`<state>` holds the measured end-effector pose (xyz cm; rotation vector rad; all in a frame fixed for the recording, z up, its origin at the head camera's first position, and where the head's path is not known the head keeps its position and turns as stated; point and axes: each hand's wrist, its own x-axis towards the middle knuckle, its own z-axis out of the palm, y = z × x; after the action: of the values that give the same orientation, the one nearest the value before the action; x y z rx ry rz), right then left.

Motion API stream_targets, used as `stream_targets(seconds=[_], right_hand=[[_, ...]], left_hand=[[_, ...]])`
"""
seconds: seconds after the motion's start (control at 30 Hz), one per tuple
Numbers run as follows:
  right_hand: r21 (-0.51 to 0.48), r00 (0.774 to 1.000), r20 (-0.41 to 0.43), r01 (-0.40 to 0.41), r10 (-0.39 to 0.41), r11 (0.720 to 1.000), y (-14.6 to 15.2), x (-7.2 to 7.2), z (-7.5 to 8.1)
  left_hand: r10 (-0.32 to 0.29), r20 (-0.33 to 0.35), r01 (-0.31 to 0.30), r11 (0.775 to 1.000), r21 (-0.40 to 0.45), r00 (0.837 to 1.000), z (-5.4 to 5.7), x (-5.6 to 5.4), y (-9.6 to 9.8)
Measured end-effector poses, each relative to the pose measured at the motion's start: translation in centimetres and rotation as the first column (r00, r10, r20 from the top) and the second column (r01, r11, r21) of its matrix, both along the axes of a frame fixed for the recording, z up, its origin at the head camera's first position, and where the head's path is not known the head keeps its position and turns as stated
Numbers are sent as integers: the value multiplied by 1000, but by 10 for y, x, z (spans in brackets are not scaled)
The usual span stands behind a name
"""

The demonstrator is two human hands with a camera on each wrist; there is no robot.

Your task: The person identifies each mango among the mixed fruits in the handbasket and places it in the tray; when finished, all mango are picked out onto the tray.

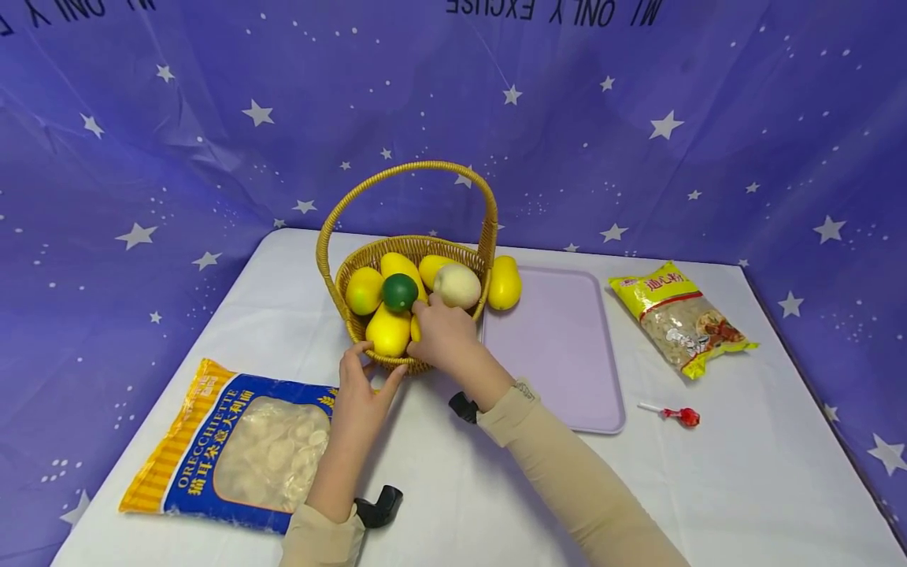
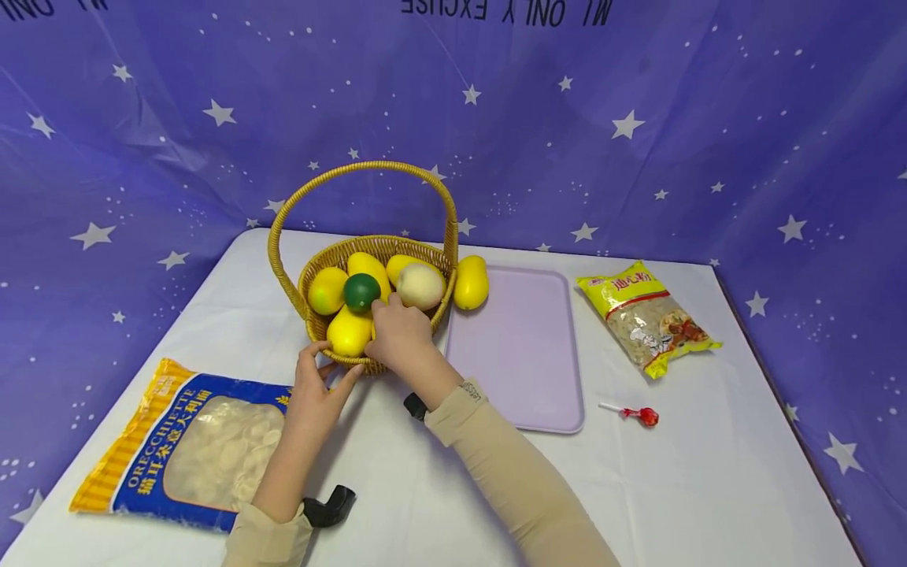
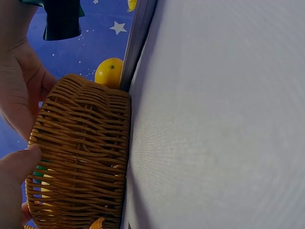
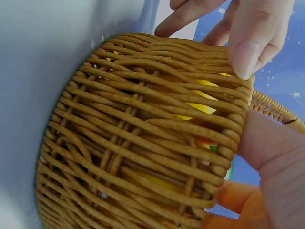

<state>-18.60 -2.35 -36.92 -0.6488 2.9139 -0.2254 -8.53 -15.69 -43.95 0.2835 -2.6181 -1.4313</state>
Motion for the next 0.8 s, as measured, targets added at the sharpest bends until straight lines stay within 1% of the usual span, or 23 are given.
stream_targets(seconds=[0.13, 0.27, 0.37, 0.47, 0.57, 0.67, 0.73, 0.8], right_hand=[[-96, 1000, 28, -2, 4, 995, 7, -1, 2], [-222, 998, 64, -11, 26, 975, 15, -5, 7], [-327, 993, 110, -4, 42, 945, 24, -7, 13], [-431, 983, 171, 15, 66, 902, 34, -7, 18], [-530, 966, 235, 38, 104, 847, 45, -7, 21], [-628, 946, 286, 64, 154, 775, 57, -6, 22], [-694, 932, 313, 92, 183, 714, 65, -5, 23], [-757, 919, 331, 123, 214, 642, 73, -3, 26]], left_hand=[[2, -8, -2, 1000, 0, 1000, 0, 1, 0], [-1, -12, 1, 1000, -7, 1000, 1, 1, 0], [2, -11, -2, 1000, -10, 1000, 2, 1, 1], [8, -14, -8, 1000, -11, 1000, 2, 0, 1], [15, -15, -15, 1000, -10, 1000, 2, -1, 1], [19, -10, -19, 1000, -8, 1000, 1, -1, 1], [20, -4, -20, 1000, -5, 1000, 1, -1, 1], [22, 1, -22, 1000, -4, 1000, 0, -1, 1]])
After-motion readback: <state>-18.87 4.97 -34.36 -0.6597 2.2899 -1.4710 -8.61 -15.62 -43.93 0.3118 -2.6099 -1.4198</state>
